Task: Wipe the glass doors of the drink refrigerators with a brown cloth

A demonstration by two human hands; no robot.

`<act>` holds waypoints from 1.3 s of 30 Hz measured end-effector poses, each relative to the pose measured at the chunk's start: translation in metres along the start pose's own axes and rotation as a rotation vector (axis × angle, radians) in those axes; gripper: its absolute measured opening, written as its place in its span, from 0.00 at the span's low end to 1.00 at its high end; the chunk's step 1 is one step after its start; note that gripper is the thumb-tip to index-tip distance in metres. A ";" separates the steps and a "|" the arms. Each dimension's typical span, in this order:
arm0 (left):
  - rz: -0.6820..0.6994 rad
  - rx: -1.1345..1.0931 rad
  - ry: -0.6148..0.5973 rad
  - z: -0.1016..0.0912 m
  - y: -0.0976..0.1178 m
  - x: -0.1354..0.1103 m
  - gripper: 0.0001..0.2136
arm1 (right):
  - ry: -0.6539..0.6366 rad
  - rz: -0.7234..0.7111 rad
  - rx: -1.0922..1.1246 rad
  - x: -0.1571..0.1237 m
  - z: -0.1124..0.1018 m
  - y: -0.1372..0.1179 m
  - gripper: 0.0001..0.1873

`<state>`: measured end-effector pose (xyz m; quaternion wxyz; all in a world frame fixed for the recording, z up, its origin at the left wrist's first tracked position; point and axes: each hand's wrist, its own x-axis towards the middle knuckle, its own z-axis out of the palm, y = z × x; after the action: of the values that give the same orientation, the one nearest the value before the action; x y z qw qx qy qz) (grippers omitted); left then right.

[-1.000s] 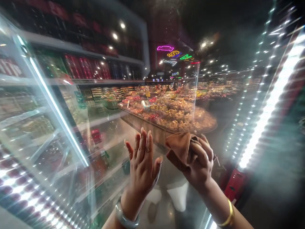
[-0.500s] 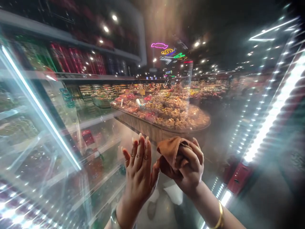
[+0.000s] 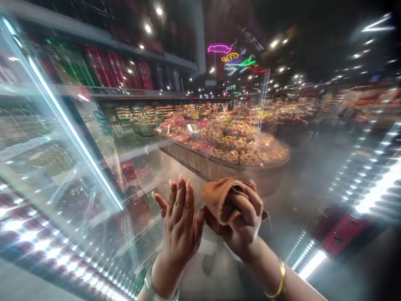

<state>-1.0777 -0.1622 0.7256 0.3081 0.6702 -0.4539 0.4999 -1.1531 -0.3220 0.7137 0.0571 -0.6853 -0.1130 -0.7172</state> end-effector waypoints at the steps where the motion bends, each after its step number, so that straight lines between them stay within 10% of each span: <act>1: -0.008 -0.011 0.003 -0.001 -0.002 -0.004 0.31 | -0.022 -0.020 0.015 0.001 0.006 -0.007 0.02; 5: -0.014 0.003 0.001 -0.007 -0.017 -0.018 0.30 | -0.158 -0.183 0.100 -0.011 0.007 -0.015 0.07; 23: -0.050 0.061 -0.050 -0.029 -0.036 -0.044 0.35 | -0.224 -0.073 0.159 -0.027 0.010 -0.030 0.09; 30: -0.087 0.048 -0.001 -0.034 -0.050 -0.058 0.30 | -0.192 -0.125 0.133 -0.003 0.047 -0.060 0.05; 39: -0.120 0.082 -0.093 -0.041 -0.039 -0.072 0.38 | -0.223 -0.077 0.186 -0.045 0.007 -0.034 0.09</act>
<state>-1.0641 -0.0899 0.6717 0.2885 0.7307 -0.4058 0.4672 -1.1516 -0.2907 0.6667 0.0799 -0.7475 -0.2111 -0.6248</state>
